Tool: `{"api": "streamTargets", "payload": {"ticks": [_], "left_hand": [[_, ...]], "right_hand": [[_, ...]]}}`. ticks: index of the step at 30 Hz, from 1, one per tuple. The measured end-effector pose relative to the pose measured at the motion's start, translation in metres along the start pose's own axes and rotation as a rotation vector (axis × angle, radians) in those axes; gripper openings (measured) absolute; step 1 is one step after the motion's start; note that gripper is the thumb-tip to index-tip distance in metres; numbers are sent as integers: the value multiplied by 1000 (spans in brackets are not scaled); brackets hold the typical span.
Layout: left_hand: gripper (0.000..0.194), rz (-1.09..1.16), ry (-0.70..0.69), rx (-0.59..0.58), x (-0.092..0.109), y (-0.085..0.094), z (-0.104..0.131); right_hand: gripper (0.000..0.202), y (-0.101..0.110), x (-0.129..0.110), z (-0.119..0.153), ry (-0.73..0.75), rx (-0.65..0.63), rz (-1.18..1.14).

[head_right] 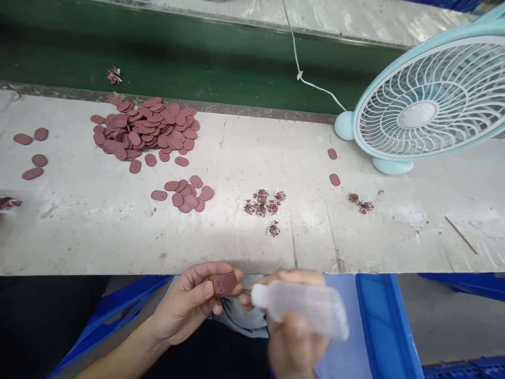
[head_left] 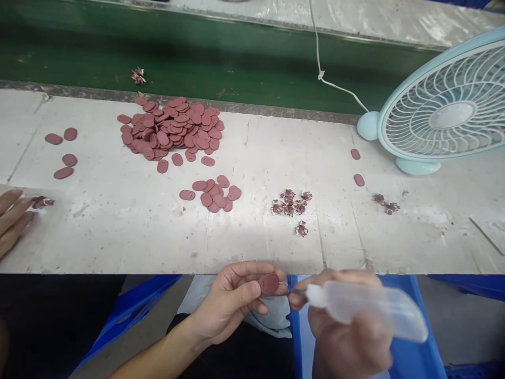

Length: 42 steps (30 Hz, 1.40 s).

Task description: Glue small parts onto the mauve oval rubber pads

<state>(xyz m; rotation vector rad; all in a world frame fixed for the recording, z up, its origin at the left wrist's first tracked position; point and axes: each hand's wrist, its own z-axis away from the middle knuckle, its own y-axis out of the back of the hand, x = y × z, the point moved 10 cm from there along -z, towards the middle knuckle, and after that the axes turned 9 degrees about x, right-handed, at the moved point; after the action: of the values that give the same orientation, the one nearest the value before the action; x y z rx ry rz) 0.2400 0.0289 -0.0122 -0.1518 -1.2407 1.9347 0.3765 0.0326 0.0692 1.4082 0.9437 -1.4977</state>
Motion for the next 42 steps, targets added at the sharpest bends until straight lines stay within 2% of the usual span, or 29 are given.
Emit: {"api": "streamTargets", "payload": {"ticks": [2,4,5,7,9,10,11,12,14,16,18,20,22,25,28,31,33,37,42], "left_hand": [[23,4,-5,-2,2,1,0],[23,5,-11,-4,4,1,1],[23,3,-14,-6,5,1,1],[23,0,-16,0,7,3,1],[23,0,-17,20,8,7,1],[23,-2,-17,34,8,9,1],[23,-2,-19,51,9,12,1],[23,-6,-21,67,10,14,1],[23,-13,-25,92,13,19,2],[23,-24,-30,113,16,22,2],[22,-35,-33,127,18,24,1],[22,-43,-35,136,18,24,1],[23,-42,-34,137,18,23,2],[23,-36,-38,133,17,23,3],[23,-44,-58,131,17,22,4],[23,-63,-108,120,20,19,4],[22,-91,-157,121,23,17,4],[24,-201,-264,142,29,18,7],[25,-278,-341,84,33,13,11]], "right_hand": [[29,18,5,-29,-154,72,-359],[30,30,25,-60,-376,59,-793],[34,31,35,-75,-507,6,-1026],[32,26,47,-92,-794,-200,-1379],[27,24,47,-95,-1001,-386,-1536],[28,25,46,-93,-1043,-432,-1548],[30,26,44,-91,-1009,-428,-1536],[34,28,42,-90,-911,-380,-1481],[39,33,39,-84,-608,-203,-1147],[33,42,28,-75,-260,15,-506],[25,35,10,-68,4,122,234],[29,15,2,-71,162,100,766],[31,3,5,-81,208,40,1005],[18,8,6,-90,155,46,1033],[16,14,3,-75,40,16,748],[28,-7,0,-39,-59,-199,296],[26,-23,-5,-17,-67,-311,155],[23,-37,-8,-4,-16,-277,133],[22,-50,-5,-4,-27,-283,132]]}}
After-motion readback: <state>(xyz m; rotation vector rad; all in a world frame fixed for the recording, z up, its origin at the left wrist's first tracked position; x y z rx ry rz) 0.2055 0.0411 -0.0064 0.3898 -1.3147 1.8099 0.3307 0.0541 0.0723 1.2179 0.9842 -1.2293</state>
